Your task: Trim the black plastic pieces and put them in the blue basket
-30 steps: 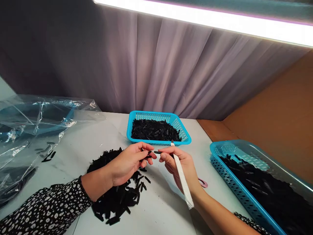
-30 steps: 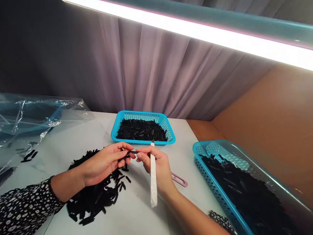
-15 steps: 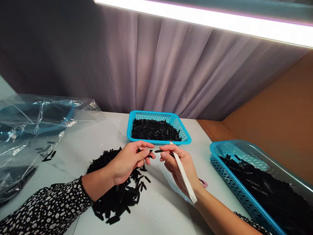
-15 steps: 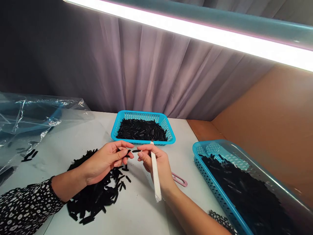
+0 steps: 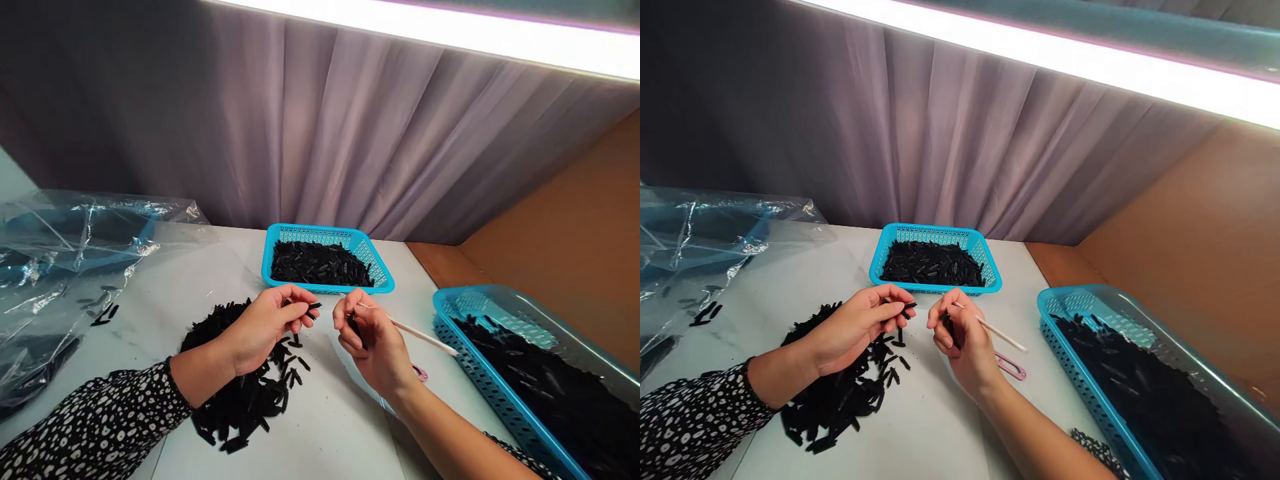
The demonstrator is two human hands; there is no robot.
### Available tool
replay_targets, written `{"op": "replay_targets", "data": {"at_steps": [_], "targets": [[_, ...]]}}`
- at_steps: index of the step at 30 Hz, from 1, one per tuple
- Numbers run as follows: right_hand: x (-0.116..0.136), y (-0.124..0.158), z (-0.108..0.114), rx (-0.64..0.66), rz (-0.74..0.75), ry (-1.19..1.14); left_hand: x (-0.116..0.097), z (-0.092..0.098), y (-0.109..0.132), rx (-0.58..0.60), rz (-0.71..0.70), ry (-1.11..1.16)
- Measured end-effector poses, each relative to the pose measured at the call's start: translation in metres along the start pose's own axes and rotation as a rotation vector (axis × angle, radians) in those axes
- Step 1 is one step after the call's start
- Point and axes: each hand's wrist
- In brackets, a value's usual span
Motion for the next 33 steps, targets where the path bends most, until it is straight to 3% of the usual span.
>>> {"op": "replay_targets", "data": {"at_steps": [6, 12, 33], "targets": [[-0.005, 0.003, -0.006, -0.027, -0.095, 0.185, 0.002, -0.002, 0.002, 0.014, -0.048, -0.099], [-0.010, 0.005, -0.006, -0.028, -0.054, 0.263, 0.006, 0.000, 0.000, 0.033, -0.153, -0.195], [-0.008, 0.005, -0.004, -0.053, -0.071, 0.196, 0.004, -0.001, 0.000, 0.061, -0.126, -0.248]]}}
Point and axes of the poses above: each hand's wrist, its own y-axis away from the middle knuckle, its own z-axis out of the back of the hand, x = y × z, and after that the axes turned 3 degrees about x, right-handed
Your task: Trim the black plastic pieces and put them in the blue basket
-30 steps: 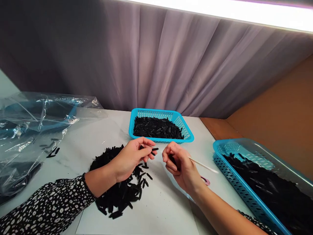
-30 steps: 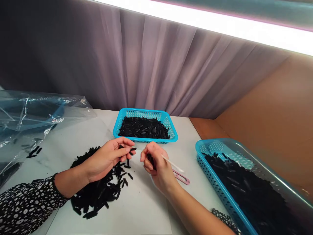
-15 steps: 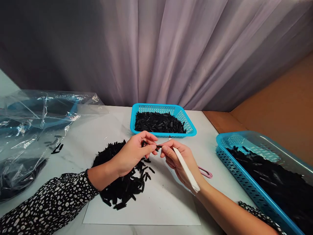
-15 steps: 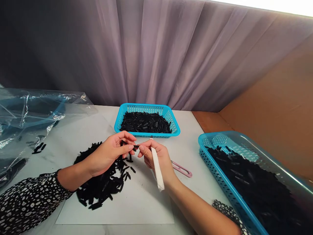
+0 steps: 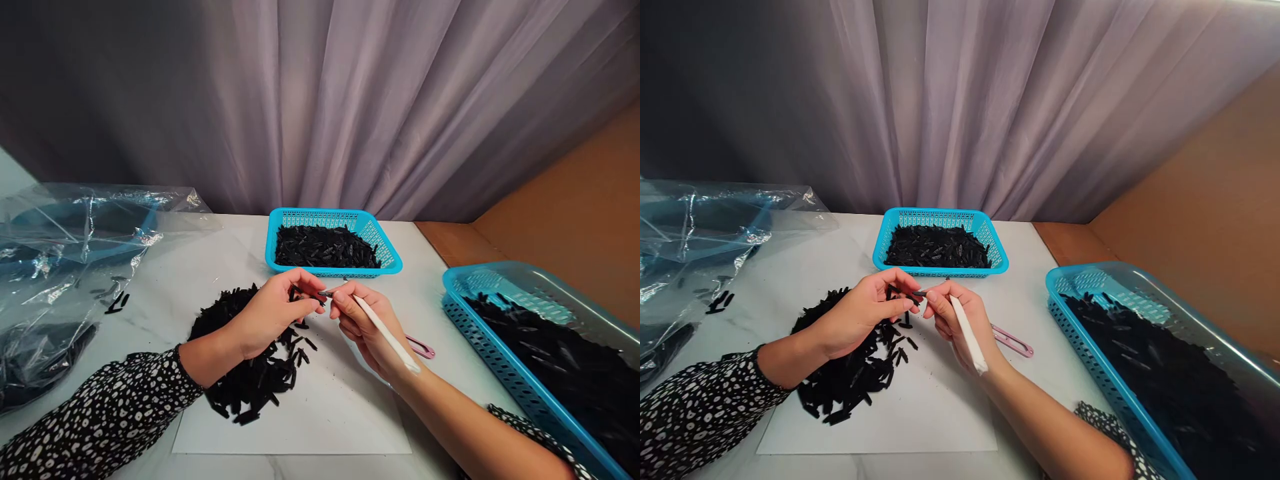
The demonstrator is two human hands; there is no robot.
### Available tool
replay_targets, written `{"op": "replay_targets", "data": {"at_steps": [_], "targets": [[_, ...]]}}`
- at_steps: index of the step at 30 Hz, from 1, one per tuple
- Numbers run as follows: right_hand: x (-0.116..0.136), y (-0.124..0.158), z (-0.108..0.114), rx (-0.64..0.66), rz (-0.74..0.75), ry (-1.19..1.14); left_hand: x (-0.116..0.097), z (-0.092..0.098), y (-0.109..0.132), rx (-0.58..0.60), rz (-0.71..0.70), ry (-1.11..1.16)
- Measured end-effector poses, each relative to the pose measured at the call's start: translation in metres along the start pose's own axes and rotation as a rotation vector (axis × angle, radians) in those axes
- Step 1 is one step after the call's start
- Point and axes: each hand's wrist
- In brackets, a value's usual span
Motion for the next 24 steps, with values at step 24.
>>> {"op": "replay_targets", "data": {"at_steps": [24], "targets": [[0.037, -0.043, 0.014, -0.083, 0.431, 0.646, -0.003, 0.006, -0.005, 0.035, -0.010, 0.162]]}}
Point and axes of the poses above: each hand's wrist, its own y-axis away from the middle knuckle, its own z-axis out of the back of the hand, x = y × z, and after that the axes turned 3 degrees about x, right-handed
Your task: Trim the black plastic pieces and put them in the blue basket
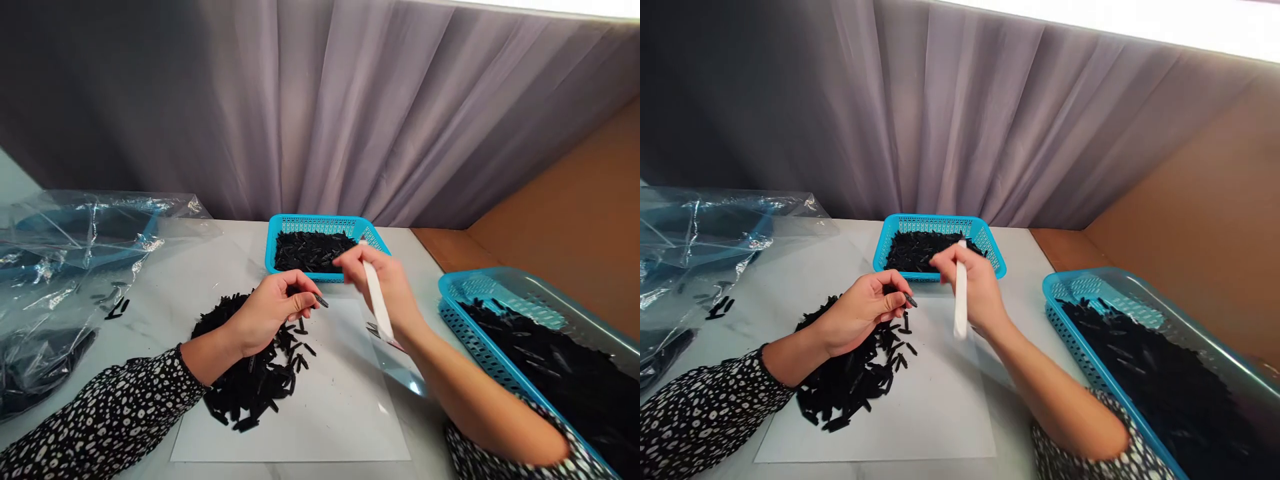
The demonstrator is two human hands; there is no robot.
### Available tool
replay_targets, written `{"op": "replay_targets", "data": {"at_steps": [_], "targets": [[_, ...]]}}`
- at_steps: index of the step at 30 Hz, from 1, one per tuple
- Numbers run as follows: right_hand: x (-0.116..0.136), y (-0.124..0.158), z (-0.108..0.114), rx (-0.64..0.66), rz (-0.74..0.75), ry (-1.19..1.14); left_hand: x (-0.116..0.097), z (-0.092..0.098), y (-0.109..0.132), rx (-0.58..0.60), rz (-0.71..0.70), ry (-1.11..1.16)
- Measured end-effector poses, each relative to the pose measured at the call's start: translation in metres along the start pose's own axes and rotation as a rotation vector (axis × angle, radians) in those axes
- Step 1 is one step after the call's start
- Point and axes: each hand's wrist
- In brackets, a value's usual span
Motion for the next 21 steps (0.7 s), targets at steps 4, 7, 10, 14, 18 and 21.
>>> {"op": "replay_targets", "data": {"at_steps": [4, 7, 10, 14, 18, 21], "targets": [[-0.018, -0.048, 0.008, -0.012, 0.080, 0.275, -0.001, 0.000, 0.002, 0.015, 0.021, -0.005], [-0.026, -0.050, 0.010, 0.011, 0.087, 0.312, -0.002, 0.001, 0.002, 0.001, 0.016, -0.034], [-0.017, -0.022, 0.012, -0.007, 0.121, 0.285, -0.003, 0.003, 0.002, 0.016, 0.013, -0.073], [0.011, 0.028, 0.016, 0.085, 0.293, 0.168, -0.007, 0.006, 0.002, 0.086, 0.091, -0.118], [0.028, 0.060, 0.014, 0.122, 0.364, 0.187, -0.012, 0.007, 0.005, 0.180, 0.114, -0.180], [0.028, 0.070, 0.010, 0.102, 0.420, 0.143, -0.015, 0.009, 0.007, 0.246, 0.115, -0.242]]}}
Point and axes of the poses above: each hand's wrist, its own y-axis away from the middle knuckle, its own z-axis out of the back of the hand, x = y × z, and after that the axes turned 3 degrees about x, right-handed
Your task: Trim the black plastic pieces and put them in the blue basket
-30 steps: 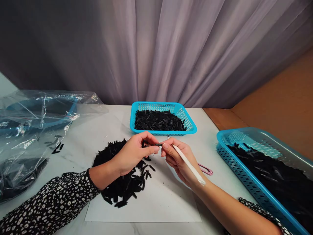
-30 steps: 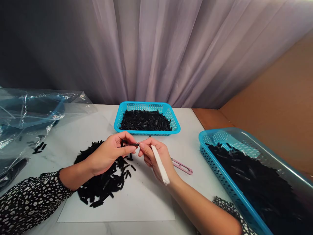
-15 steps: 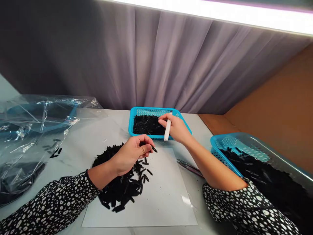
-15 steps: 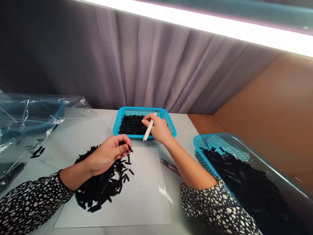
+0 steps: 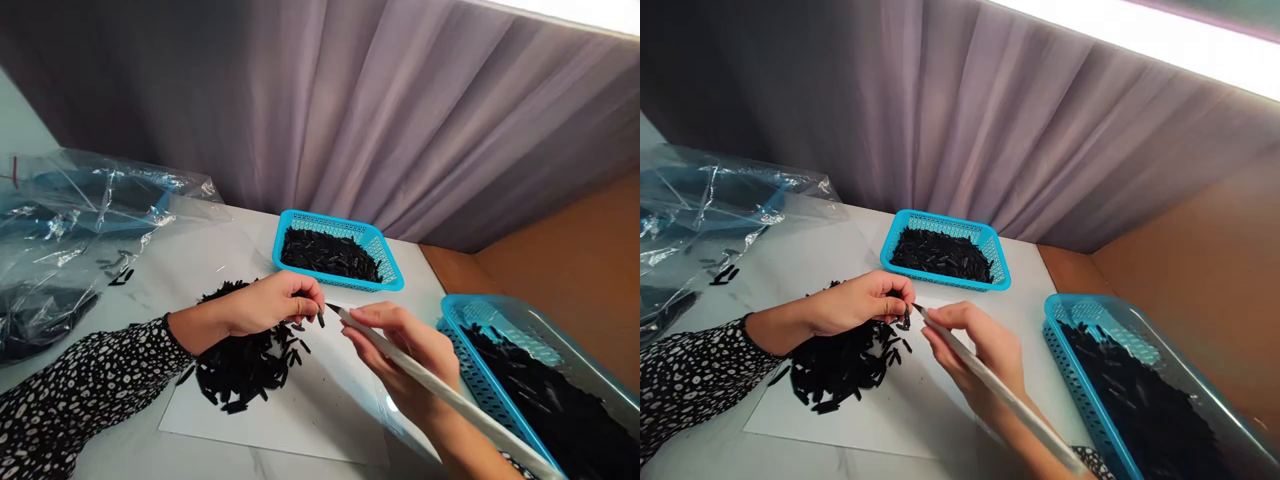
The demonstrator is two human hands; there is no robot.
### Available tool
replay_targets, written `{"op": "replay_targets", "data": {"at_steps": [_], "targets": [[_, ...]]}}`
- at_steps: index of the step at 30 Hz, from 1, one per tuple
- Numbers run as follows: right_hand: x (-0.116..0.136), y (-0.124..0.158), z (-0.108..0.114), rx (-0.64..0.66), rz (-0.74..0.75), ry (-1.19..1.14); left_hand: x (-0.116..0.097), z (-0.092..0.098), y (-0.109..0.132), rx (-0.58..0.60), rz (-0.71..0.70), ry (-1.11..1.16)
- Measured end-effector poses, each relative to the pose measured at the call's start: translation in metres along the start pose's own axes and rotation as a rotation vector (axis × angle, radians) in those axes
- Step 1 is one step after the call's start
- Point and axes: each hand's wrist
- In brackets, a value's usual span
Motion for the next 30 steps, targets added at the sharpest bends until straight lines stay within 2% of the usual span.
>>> {"op": "replay_targets", "data": {"at_steps": [5, 9, 17, 22, 30], "targets": [[0.003, 0.002, -0.005, -0.034, 0.031, 0.001, -0.003, 0.006, 0.004, 0.082, 0.001, -0.094], [0.006, 0.005, -0.009, 0.032, 0.006, 0.003, -0.005, 0.009, 0.006, 0.151, -0.016, -0.144], [0.009, 0.012, -0.010, 0.098, 0.075, 0.005, -0.007, 0.013, 0.007, 0.238, -0.030, -0.187], [0.003, 0.012, -0.013, 0.068, 0.247, 0.079, -0.006, 0.015, 0.007, 0.269, -0.032, -0.173], [0.001, 0.016, -0.013, 0.103, 0.224, 0.086, -0.006, 0.012, 0.008, 0.278, 0.023, -0.095]]}}
Point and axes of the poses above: each hand's wrist, its own y-axis away from the middle knuckle, its own z-axis out of the back of the hand, x = y × z, and after that the axes turned 3 degrees about x, right-handed
